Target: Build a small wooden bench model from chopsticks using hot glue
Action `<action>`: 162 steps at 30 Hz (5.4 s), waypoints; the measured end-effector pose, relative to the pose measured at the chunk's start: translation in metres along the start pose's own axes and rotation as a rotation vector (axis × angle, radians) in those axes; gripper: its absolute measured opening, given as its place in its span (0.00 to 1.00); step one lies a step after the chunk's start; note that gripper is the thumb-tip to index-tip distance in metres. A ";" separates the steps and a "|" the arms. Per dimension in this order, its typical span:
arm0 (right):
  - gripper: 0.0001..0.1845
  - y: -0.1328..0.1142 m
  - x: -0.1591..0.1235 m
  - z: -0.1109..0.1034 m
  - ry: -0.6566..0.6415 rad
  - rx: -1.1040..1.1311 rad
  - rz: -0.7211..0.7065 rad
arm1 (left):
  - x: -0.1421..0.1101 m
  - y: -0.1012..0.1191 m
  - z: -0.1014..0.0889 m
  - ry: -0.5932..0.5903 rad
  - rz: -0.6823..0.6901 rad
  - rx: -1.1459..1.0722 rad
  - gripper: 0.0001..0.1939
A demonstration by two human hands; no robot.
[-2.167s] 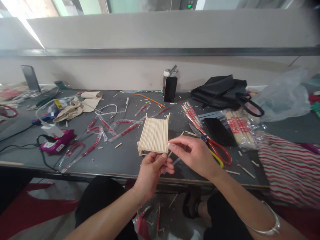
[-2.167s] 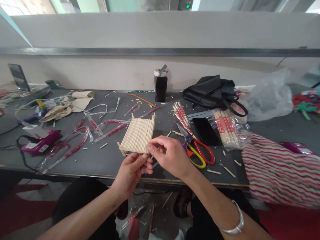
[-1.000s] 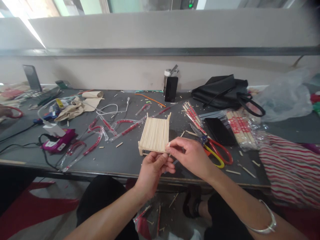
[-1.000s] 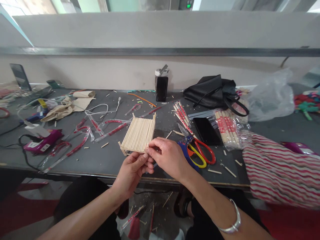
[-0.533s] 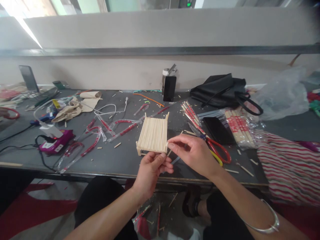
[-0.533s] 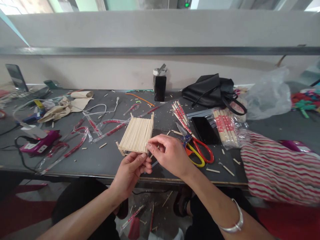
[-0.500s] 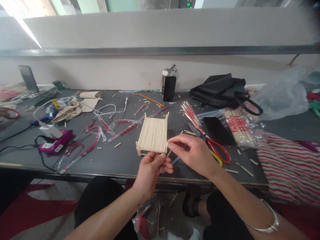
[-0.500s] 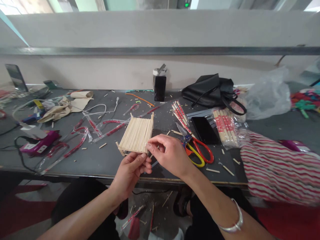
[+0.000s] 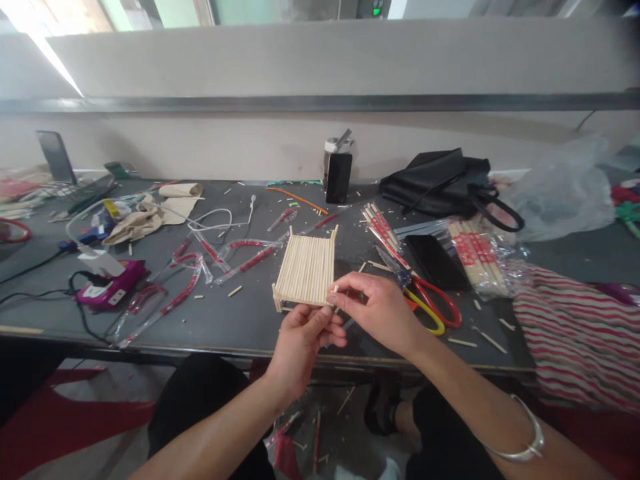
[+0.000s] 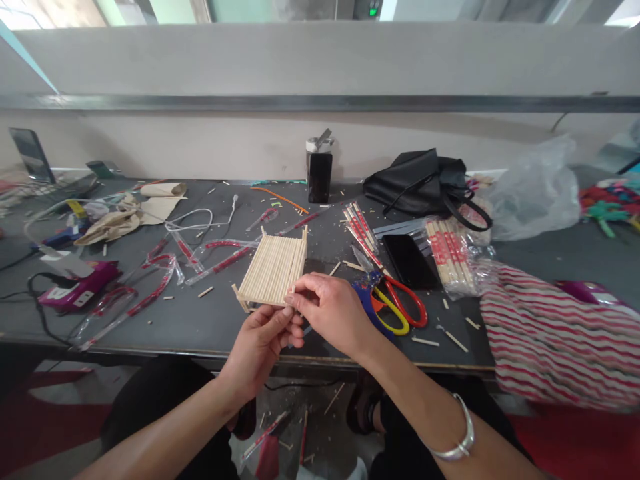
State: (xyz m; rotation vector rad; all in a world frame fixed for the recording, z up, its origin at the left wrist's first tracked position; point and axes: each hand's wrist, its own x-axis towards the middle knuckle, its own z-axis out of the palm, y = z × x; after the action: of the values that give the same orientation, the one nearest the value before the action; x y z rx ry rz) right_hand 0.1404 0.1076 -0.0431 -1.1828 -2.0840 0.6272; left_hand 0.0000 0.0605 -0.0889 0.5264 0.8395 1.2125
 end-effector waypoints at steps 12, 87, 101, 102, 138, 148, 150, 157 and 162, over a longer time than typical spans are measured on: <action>0.05 -0.001 -0.001 -0.001 0.012 0.009 0.012 | 0.001 0.000 -0.001 0.000 0.010 0.007 0.10; 0.44 0.054 0.040 0.006 -0.009 0.347 0.174 | -0.008 0.048 -0.054 0.006 -0.045 0.136 0.14; 0.35 0.050 0.025 0.010 0.028 0.472 0.333 | 0.001 0.063 -0.065 0.056 0.031 0.286 0.15; 0.35 0.049 0.021 0.010 0.035 0.463 0.342 | 0.002 0.065 -0.066 0.082 0.058 0.292 0.15; 0.34 0.051 0.010 -0.012 0.319 0.535 0.455 | 0.000 0.050 -0.050 0.047 0.012 0.488 0.12; 0.09 0.004 -0.017 0.006 0.369 -0.097 0.030 | -0.001 0.041 -0.042 -0.099 -0.143 0.193 0.10; 0.08 -0.005 -0.021 0.013 0.294 -0.129 -0.070 | 0.000 0.040 -0.041 -0.134 -0.149 0.193 0.10; 0.09 -0.006 -0.023 0.031 0.144 -0.051 -0.096 | 0.001 0.035 -0.038 -0.158 -0.159 0.242 0.13; 0.10 -0.009 -0.019 0.040 0.162 -0.054 -0.115 | 0.001 0.034 -0.036 -0.144 -0.135 0.275 0.14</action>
State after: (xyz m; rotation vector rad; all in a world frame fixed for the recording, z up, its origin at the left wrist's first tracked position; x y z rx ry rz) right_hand 0.1133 0.0831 -0.0702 -1.0972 -2.0253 0.4099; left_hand -0.0490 0.0682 -0.0851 0.7584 0.9086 0.9297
